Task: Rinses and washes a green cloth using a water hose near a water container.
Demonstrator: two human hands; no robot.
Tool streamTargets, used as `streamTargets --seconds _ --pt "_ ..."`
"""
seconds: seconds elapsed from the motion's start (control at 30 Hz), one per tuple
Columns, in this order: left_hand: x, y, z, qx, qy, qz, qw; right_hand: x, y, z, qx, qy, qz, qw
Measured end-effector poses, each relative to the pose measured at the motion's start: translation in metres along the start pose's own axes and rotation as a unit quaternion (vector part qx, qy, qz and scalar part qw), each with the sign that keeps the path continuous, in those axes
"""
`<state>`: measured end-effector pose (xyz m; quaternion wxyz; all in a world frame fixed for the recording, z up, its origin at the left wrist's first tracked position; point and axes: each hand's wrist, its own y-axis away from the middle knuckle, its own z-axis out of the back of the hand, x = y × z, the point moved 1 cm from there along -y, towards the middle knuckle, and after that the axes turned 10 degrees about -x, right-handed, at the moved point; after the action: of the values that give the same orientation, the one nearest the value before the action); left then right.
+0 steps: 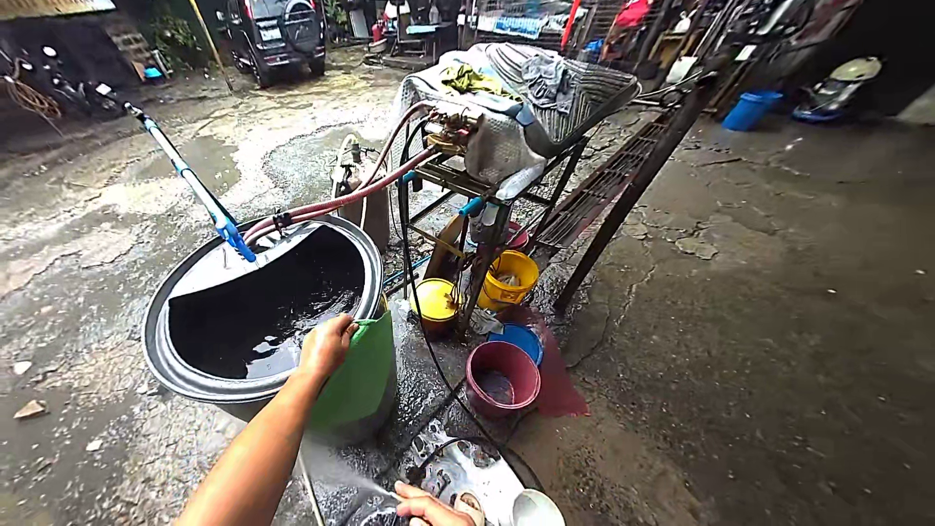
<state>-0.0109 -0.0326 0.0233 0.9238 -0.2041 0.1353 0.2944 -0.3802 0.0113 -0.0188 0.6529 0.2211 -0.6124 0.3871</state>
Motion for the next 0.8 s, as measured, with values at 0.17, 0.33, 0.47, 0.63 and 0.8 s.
streamTargets --seconds 0.17,0.33,0.47,0.63,0.8 --pt "0.001 -0.002 0.000 -0.002 0.001 0.006 1.000 0.026 0.003 0.037 -0.067 0.021 0.013 0.997" --pt "-0.001 -0.001 -0.003 -0.009 -0.015 0.010 1.000 0.023 0.005 0.062 -0.053 0.061 -0.008 0.997" --pt "-0.004 -0.003 0.002 -0.012 -0.002 0.036 0.999 0.033 -0.004 0.073 -0.124 0.065 0.019 0.990" --pt "-0.005 0.000 0.002 -0.010 -0.001 0.045 0.999 0.066 -0.021 0.106 -0.167 0.086 0.045 0.981" --pt "0.000 -0.005 0.003 -0.007 0.002 0.039 0.999 0.034 0.000 0.084 -0.064 0.083 -0.021 0.994"
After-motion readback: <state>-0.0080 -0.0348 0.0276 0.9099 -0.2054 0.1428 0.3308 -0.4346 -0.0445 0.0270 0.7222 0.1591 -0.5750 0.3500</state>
